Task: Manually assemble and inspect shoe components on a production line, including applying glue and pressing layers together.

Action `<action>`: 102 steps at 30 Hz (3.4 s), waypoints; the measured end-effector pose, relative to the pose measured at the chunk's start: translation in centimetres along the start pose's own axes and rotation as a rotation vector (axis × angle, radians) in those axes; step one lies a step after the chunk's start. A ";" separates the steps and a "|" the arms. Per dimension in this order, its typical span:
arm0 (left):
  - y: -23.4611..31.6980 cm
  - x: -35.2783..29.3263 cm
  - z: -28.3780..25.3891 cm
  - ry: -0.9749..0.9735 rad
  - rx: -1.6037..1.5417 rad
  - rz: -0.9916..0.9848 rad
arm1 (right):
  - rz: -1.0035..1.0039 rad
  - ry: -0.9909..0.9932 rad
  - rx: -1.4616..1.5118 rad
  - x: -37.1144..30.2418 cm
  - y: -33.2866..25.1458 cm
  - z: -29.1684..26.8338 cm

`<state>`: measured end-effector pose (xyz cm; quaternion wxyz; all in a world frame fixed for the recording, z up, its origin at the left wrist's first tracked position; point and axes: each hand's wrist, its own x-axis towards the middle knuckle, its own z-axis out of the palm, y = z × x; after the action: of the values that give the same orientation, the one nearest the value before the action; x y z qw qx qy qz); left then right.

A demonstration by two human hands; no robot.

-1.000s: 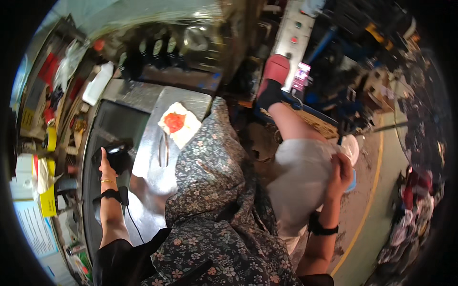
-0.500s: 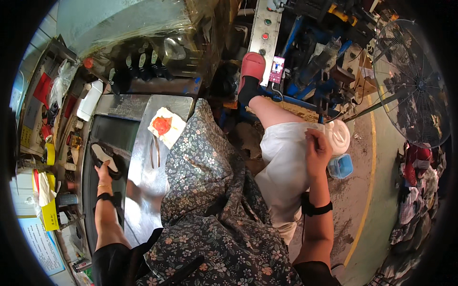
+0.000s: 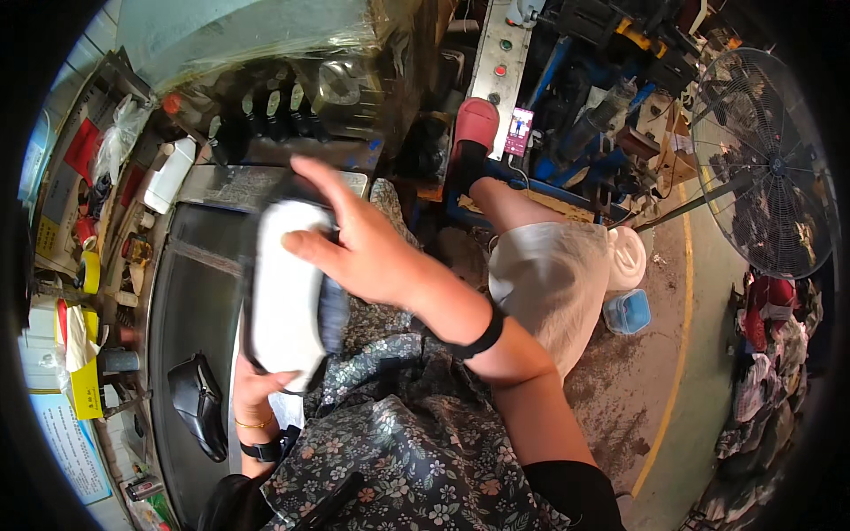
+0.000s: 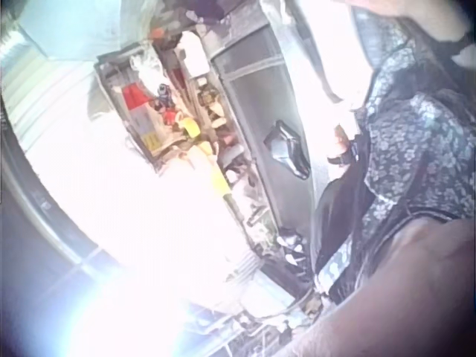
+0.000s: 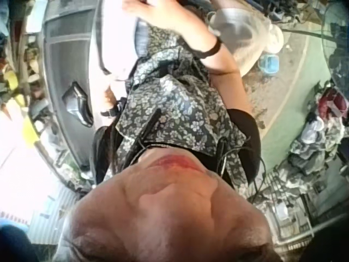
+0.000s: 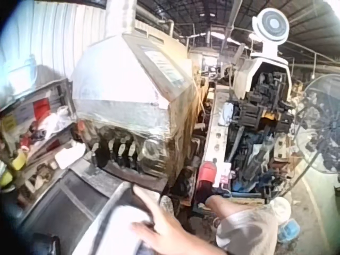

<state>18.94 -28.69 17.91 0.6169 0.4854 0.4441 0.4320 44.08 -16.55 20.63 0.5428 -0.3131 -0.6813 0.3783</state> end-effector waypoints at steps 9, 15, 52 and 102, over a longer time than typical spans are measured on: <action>-1.6 11.2 3.8 -0.286 0.177 0.040 | 0.099 -0.155 -0.393 -5.4 3.7 1.2; -4.8 11.8 5.8 -0.124 0.257 0.183 | 0.154 -0.101 -0.414 -5.6 5.3 0.5; -5.9 14.3 5.9 -0.090 0.039 -0.200 | 0.651 -0.301 -0.433 -12.1 8.5 -0.9; -4.2 0.8 1.8 -0.247 0.350 -0.107 | 0.637 0.002 0.389 -14.9 6.9 3.8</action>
<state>21.33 -28.94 13.95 0.5950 0.6100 0.4586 0.2519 43.64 -26.13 6.81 0.4479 -0.4007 -0.4648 0.6502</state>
